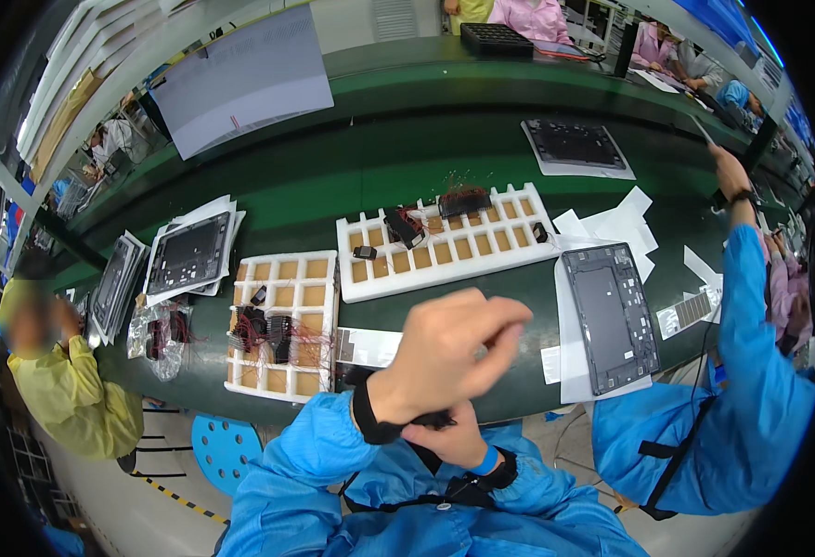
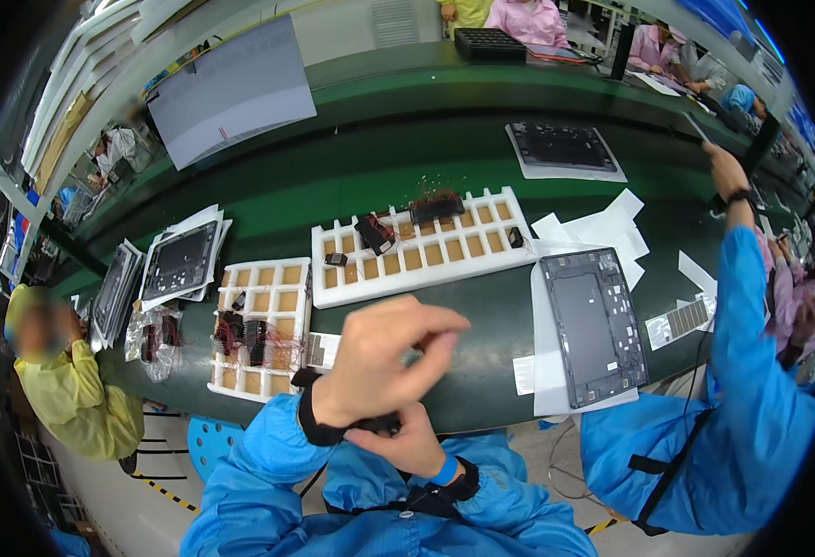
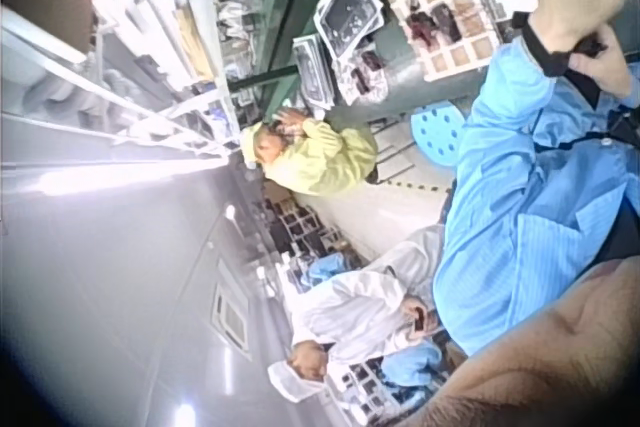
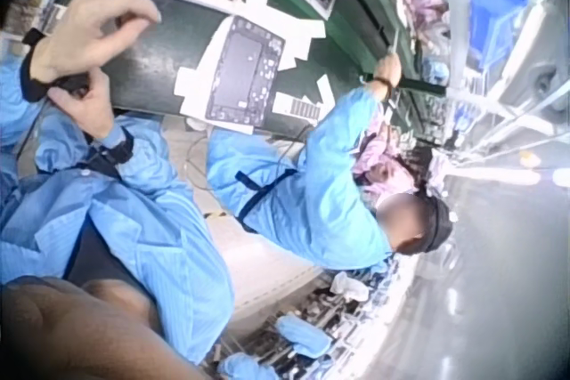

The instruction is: Assembling internal wiring and connectors into tablet or display housings on a factory conveyor belt.

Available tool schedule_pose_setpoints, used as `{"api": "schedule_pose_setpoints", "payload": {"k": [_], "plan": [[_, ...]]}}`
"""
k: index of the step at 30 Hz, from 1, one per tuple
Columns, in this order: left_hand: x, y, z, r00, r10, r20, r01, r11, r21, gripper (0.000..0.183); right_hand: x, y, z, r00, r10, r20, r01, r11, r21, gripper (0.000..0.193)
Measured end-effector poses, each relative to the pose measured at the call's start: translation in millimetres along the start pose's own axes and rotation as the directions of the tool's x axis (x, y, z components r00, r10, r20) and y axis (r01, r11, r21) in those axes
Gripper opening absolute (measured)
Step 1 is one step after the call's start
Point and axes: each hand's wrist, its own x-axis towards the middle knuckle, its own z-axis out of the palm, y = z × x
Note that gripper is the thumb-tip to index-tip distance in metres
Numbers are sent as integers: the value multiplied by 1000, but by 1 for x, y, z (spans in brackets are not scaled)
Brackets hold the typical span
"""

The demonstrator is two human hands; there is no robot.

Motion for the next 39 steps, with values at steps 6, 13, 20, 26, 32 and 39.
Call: {"api": "schedule_pose_setpoints", "payload": {"k": [6,13,20,26,32,39], "plan": [[-34,48,-9,931,286,225,-280,958,-61,19,3,15,30,590,-498,-635,435,859,-269,28],[-89,92,10,833,255,491,138,764,-631,14,15,-69,-45,888,281,365,-167,935,-314,28],[-105,90,10,766,76,638,493,568,-659,14,6,-25,-7,559,536,632,-276,839,-468,41],[-124,102,20,712,37,701,547,597,-587,12,-8,-23,-8,537,675,507,-531,737,-419,49],[-129,109,25,676,77,733,535,632,-560,12,-18,-13,-12,520,765,380,-632,644,-432,52],[-131,109,28,641,80,763,534,667,-519,11,-23,2,-18,506,790,347,-652,614,-445,47]]}}
